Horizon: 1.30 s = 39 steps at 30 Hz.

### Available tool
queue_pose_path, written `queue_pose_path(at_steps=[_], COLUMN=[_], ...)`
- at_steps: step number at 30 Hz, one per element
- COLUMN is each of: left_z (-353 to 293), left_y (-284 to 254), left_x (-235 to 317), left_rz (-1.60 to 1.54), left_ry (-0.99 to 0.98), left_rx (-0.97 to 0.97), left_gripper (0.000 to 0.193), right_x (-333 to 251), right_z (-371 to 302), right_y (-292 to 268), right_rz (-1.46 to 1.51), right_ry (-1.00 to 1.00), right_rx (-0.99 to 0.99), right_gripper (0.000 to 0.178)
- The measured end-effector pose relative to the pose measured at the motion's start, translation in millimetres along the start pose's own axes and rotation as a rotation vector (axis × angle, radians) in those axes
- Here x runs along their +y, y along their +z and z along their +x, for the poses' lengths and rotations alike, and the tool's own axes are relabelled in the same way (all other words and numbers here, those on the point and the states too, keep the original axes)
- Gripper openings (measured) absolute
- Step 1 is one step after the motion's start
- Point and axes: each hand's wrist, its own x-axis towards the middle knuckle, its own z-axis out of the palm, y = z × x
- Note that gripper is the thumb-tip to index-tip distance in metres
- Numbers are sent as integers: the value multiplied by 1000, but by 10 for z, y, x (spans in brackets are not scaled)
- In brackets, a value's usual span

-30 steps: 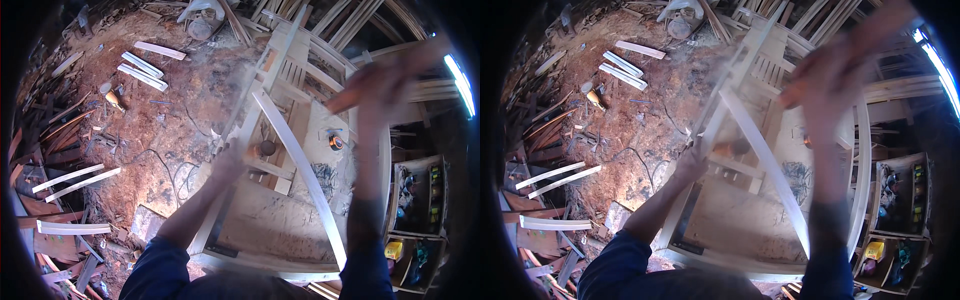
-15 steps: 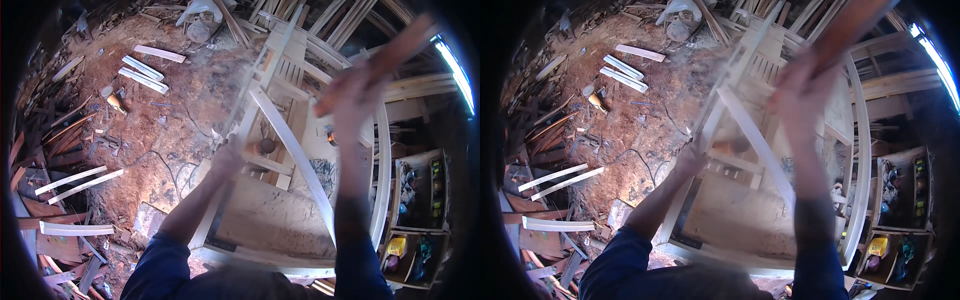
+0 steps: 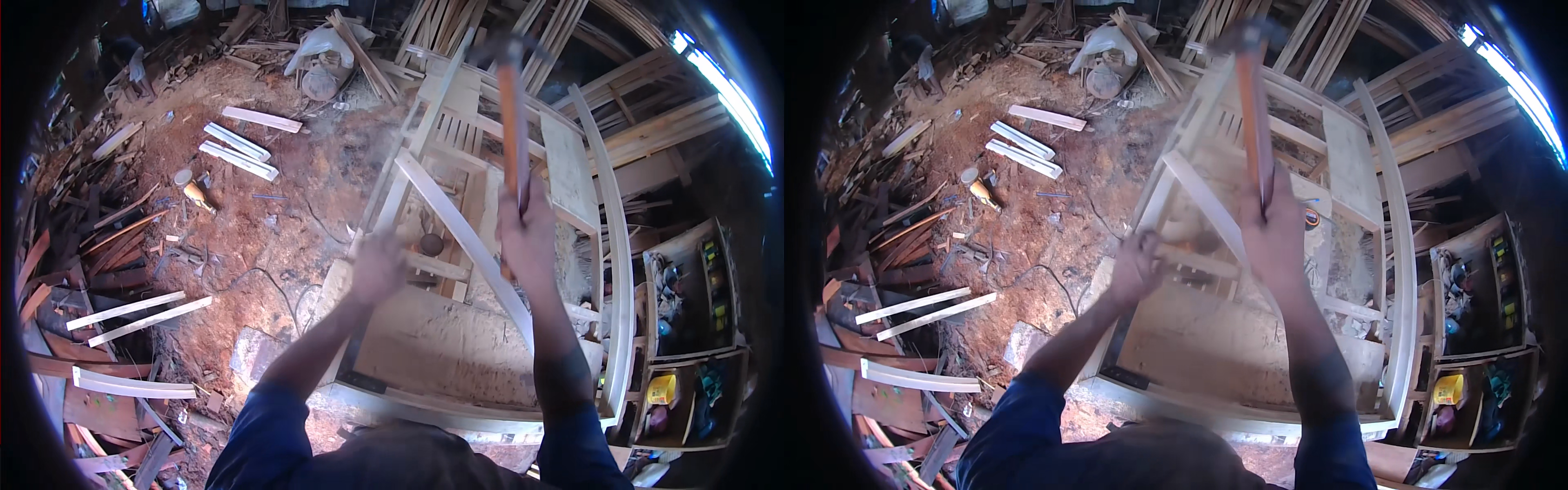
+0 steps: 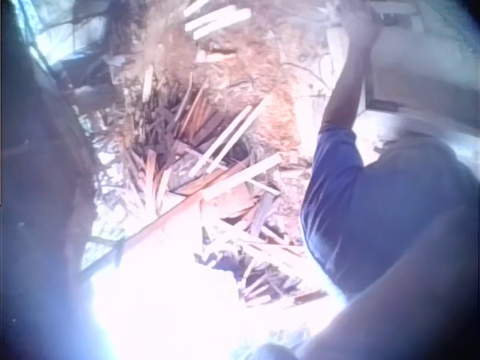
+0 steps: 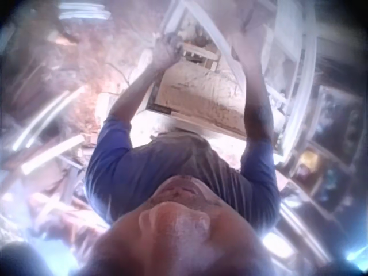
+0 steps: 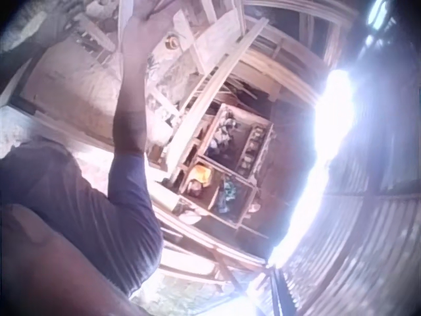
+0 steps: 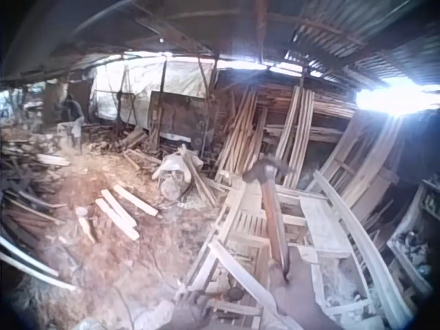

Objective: The person assembles a wooden frame by using a hammer to drive nails into the joints, positioning wooden slats, and using a measuring tape to check dimensions.

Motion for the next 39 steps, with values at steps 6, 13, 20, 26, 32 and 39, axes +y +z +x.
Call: queue_pose_path(at_steps=[6,13,20,26,32,39], left_z=[-1326,-2117,-1451,-1434,-1556,-1887], left_y=[-384,-406,-421,1035,1739,-162], left_x=[1005,795,1737,3049,3623,3667], left_rz=[-249,-153,-420,-483,-303,118], left_ry=[14,132,-150,-154,-88,-135], left_rx=[-771,-653,-683,-808,-761,-872], left_gripper=[12,16,25,31,26,29], right_x=[786,1625,2210,3356,4054,3635], right_z=[373,-600,-1478,-1809,-1820,-2669], right_y=[726,662,-1529,-2405,-1861,-3000], right_rz=[-295,-160,-409,-690,-704,-330], right_ry=[-206,257,182,182,180,260], right_rx=[51,-357,-59,-84,-222,-466], right_gripper=[28,31,31,29,33,61])
